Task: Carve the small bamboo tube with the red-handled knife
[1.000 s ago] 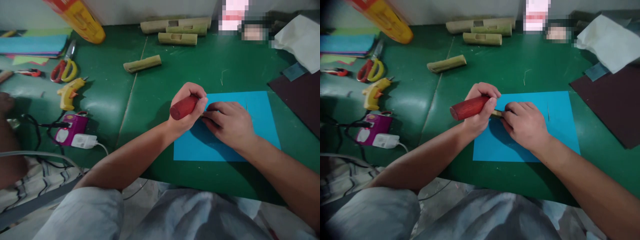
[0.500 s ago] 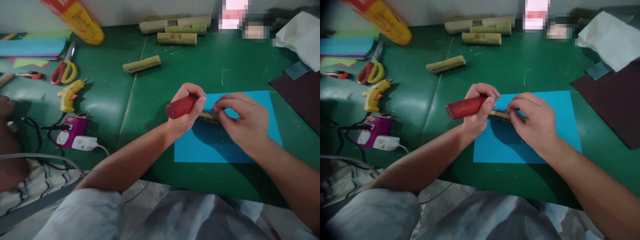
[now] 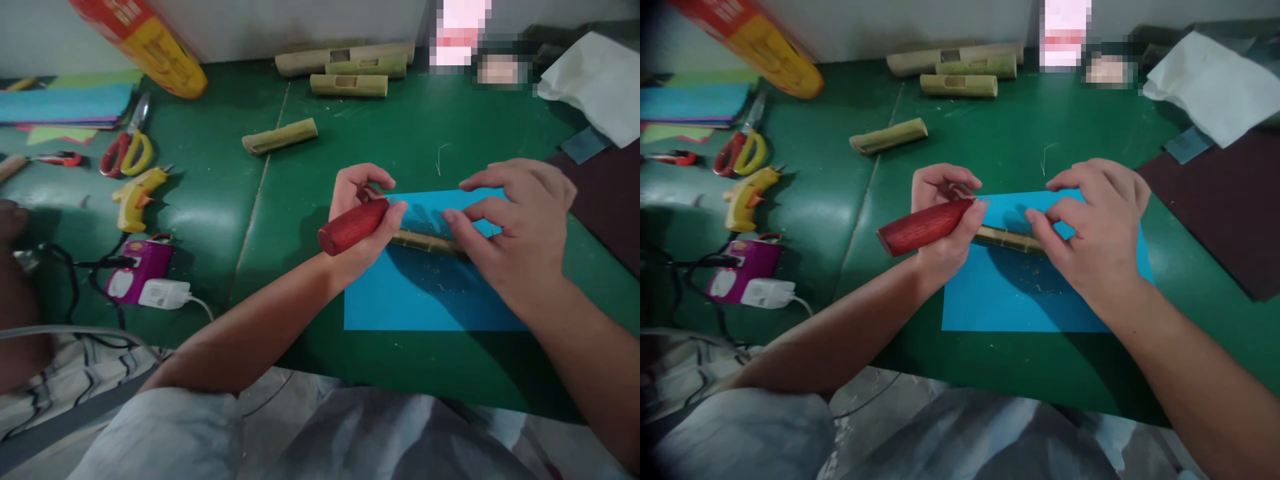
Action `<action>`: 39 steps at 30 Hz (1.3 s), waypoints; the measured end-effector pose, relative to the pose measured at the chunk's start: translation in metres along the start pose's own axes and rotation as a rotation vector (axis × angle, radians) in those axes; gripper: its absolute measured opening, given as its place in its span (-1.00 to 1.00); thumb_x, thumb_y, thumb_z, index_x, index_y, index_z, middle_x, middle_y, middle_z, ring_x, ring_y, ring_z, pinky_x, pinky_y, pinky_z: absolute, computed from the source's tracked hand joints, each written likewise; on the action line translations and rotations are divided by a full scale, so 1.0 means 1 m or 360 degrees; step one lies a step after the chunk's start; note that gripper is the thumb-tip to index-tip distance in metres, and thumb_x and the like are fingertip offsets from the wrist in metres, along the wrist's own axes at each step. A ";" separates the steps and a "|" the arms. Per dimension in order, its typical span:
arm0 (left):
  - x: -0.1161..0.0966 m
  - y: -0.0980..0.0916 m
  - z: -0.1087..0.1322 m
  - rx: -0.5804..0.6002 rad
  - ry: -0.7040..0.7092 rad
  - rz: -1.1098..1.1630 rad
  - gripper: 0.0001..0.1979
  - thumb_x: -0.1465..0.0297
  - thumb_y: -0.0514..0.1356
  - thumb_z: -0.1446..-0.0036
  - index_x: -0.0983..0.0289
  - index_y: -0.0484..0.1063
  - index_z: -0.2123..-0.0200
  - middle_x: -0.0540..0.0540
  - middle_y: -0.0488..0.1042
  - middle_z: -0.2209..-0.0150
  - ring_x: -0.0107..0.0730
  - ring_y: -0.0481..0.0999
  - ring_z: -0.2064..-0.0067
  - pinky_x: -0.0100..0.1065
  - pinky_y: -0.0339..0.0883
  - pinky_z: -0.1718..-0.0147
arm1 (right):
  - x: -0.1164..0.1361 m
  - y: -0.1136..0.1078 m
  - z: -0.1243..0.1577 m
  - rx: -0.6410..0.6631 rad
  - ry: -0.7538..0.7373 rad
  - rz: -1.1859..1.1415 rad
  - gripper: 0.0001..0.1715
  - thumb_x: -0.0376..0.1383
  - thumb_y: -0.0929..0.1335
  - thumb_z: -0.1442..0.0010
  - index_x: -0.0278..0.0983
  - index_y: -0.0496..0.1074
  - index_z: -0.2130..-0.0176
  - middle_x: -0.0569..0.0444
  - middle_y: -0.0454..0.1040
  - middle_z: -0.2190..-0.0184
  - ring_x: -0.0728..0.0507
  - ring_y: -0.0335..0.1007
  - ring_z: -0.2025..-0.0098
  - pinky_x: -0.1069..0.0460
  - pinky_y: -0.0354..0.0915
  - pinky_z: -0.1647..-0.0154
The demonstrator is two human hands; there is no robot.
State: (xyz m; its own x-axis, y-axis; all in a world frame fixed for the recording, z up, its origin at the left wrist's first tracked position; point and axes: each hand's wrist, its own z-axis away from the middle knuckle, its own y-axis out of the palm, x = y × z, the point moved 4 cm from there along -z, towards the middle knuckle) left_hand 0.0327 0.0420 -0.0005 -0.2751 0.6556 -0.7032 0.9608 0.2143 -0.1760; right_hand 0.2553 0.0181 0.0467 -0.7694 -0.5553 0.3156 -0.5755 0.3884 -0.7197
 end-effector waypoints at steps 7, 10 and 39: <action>-0.025 0.003 0.003 0.0154 0.0091 -0.0362 -0.42 -0.26 0.04 -0.57 0.04 0.26 -0.30 0.21 0.51 -0.24 -0.11 0.64 -0.14 -0.15 0.60 0.20 | 0.033 0.014 0.011 0.0115 -0.0101 -0.0220 -0.61 -0.26 0.43 -0.52 -0.11 0.59 -0.27 0.04 0.69 0.15 -0.16 0.60 0.32 -0.08 0.44 0.36; -0.041 0.003 0.006 0.0300 0.0165 -0.0553 -0.37 -0.26 -0.05 -0.60 0.08 0.23 -0.35 0.30 0.45 -0.36 0.02 0.51 -0.42 0.05 0.66 -0.12 | 0.046 0.018 0.013 0.0060 -0.0198 -0.0132 -0.65 -0.27 0.37 -0.56 -0.14 0.61 -0.24 0.06 0.67 0.22 -0.15 0.57 0.34 -0.07 0.38 0.36; -0.012 0.006 -0.004 0.1545 0.0220 -0.0584 -0.72 0.24 0.22 -0.53 0.26 0.65 -0.07 0.23 0.71 0.02 -0.08 0.68 0.00 -0.11 0.49 0.00 | 0.001 0.013 0.015 -0.0125 0.1188 -0.1100 -0.62 0.15 0.61 -0.27 -0.03 0.62 0.30 0.11 0.64 0.36 -0.24 0.67 0.25 -0.22 0.62 0.11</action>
State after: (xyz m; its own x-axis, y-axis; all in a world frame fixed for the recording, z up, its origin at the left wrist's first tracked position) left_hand 0.0416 0.0381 0.0093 -0.4983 0.7582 -0.4205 0.4160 -0.2165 -0.8832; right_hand 0.2513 0.0117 0.0289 -0.2227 -0.0864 0.9710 -0.9552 0.2185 -0.1997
